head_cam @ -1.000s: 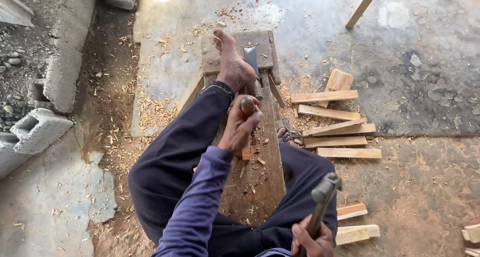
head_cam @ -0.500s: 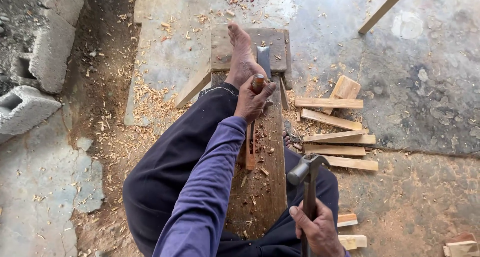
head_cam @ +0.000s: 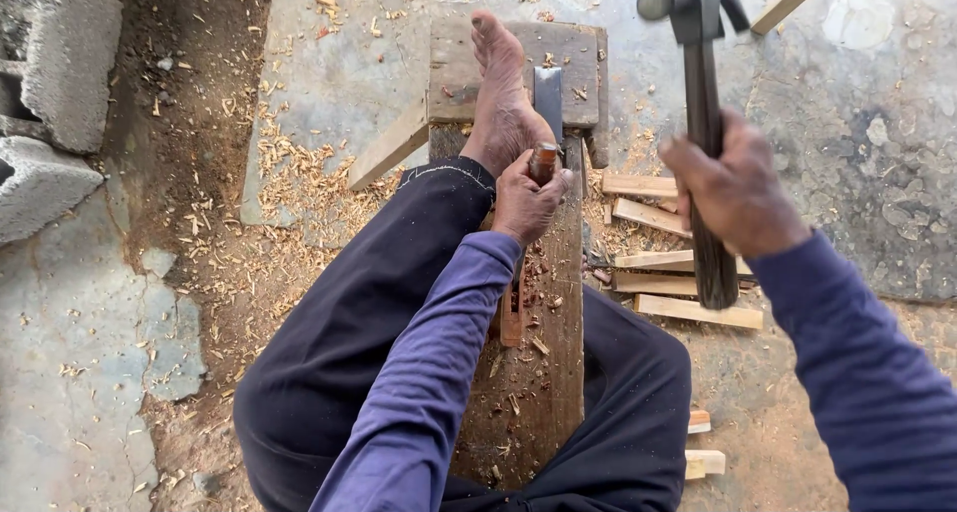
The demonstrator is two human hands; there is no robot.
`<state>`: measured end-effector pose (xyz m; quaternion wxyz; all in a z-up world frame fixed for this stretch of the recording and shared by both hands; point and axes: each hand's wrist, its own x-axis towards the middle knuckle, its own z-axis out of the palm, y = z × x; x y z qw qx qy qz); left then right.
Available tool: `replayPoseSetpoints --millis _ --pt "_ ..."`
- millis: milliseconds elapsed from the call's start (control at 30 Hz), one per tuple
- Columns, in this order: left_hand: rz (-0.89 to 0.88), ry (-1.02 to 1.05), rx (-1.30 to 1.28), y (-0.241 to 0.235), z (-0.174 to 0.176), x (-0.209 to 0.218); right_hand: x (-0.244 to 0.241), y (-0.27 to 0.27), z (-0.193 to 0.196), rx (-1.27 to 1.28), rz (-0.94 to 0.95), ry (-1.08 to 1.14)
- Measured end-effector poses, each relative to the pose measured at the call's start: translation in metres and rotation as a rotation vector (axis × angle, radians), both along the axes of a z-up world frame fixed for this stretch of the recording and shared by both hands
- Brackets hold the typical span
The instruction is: The person sits on the ground and uses a chisel and hammer to carve a groove into a piece of wood held steady by their bare foot. They repeatedly strike the chisel to remove wood shavings and then clear the debris from the carved area.
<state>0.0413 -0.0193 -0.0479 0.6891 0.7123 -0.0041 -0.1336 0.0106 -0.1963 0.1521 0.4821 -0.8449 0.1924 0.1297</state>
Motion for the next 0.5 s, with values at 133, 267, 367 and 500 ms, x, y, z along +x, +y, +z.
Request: replayPoseSetpoints --millis 133,267,367,500 --pt "-0.017 0.049 0.042 -0.002 -0.001 -0.001 0.009 0.028 -0.009 -0.189 0.153 0.361" --pt "-0.073 0.137 0.101 -0.001 0.0 0.006 0.031 0.027 0.02 -0.316 0.292 0.612" --pt "-0.034 0.109 0.065 -0.001 -0.002 -0.006 0.05 0.008 0.021 -0.243 0.101 0.405" --pt "-0.016 0.041 0.025 -0.001 -0.003 -0.007 0.034 -0.037 -0.069 -0.345 0.37 0.066"
